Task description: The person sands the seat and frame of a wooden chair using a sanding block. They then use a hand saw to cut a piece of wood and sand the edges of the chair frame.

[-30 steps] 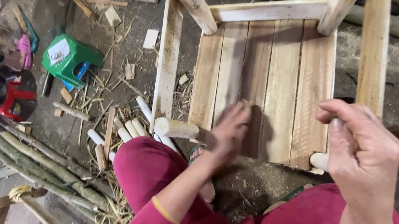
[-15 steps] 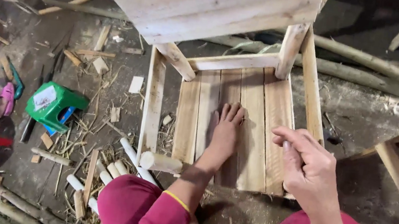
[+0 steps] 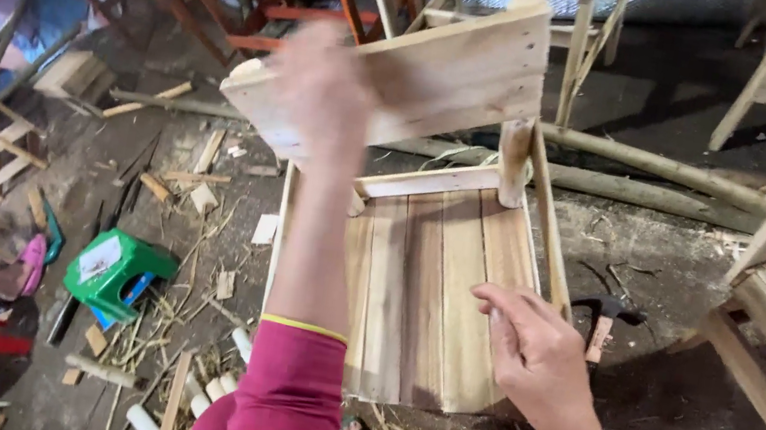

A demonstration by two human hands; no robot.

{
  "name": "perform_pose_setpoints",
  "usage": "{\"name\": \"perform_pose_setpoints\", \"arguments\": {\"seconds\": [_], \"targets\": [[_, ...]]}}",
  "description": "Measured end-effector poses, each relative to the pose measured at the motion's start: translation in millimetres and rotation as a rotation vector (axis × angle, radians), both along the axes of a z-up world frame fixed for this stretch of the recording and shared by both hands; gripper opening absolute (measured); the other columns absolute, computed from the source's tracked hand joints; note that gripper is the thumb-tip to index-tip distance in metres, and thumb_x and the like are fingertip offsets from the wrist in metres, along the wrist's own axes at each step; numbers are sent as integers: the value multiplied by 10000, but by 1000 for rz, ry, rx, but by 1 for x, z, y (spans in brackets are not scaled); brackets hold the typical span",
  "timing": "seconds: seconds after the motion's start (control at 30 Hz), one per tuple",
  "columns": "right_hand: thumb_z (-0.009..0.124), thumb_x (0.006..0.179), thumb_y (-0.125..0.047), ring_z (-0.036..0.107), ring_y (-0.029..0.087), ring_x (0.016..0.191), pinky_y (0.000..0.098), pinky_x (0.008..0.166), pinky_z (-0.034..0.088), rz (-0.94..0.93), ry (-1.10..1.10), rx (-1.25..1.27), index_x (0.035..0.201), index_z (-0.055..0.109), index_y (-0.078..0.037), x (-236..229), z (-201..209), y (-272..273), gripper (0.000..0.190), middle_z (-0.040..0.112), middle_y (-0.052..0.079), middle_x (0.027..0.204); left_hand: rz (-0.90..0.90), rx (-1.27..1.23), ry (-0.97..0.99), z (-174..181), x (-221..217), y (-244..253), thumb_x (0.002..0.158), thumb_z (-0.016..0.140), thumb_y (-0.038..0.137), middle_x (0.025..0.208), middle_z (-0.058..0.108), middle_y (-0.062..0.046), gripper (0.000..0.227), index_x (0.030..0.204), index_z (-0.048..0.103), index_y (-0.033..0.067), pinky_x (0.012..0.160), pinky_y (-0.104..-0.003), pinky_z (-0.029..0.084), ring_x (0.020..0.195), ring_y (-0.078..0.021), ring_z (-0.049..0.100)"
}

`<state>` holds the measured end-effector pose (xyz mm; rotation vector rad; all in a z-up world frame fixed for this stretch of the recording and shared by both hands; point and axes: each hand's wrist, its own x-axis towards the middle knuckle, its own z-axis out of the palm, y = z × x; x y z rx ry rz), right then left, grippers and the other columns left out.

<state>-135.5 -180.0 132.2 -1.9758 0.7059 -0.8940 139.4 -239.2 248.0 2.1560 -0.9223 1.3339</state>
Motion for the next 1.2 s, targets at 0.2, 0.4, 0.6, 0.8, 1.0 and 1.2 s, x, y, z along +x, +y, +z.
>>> {"name": "perform_pose_setpoints", "arguments": {"seconds": [0.2,0.4,0.6,0.8,1.0,1.2], "targets": [[494,831,-61,625,174,869,289,775,475,-56,-25,-110,1083,637,-54,3,-8,-4,291,669,44,925,-772,381,-7,-11,-87,-85,847,479,-99,1356,488,-157,460,1280,474,57,1116,-514,353,1290,-339,458],[521,838,-61,643,148,808,266,744,542,-34,23,-95,1092,645,-76,5,-2,-4,283,688,54,969,-983,466,-134,31,-64,-60,555,531,-67,653,486,-72,240,702,439,98,542,-399,372,584,-257,438],[515,819,-54,599,151,725,301,635,501,-12,21,-167,1076,635,-148,4,-5,-3,299,659,3,853,-173,777,265,26,51,36,926,554,265,725,563,-54,263,718,459,133,579,-344,423,681,-201,535],[515,827,-85,656,151,798,335,745,560,6,69,-195,1127,610,-154,7,-8,-3,322,686,25,945,-369,236,229,-9,110,74,1041,301,269,1310,543,-116,398,1352,492,112,944,-547,402,1220,-408,442],[515,845,-99,638,123,836,302,791,543,33,177,-71,1151,590,-189,6,-2,-2,327,674,-5,986,-390,-574,656,-49,101,59,979,412,196,995,679,-123,266,1071,595,26,762,-306,554,870,-199,660],[517,847,-110,631,148,865,339,809,542,58,217,-109,1156,585,-186,7,0,-2,326,672,7,972,-550,-499,553,-63,57,50,1057,367,26,1580,153,-36,469,1476,281,219,507,-116,351,629,12,396]]}}
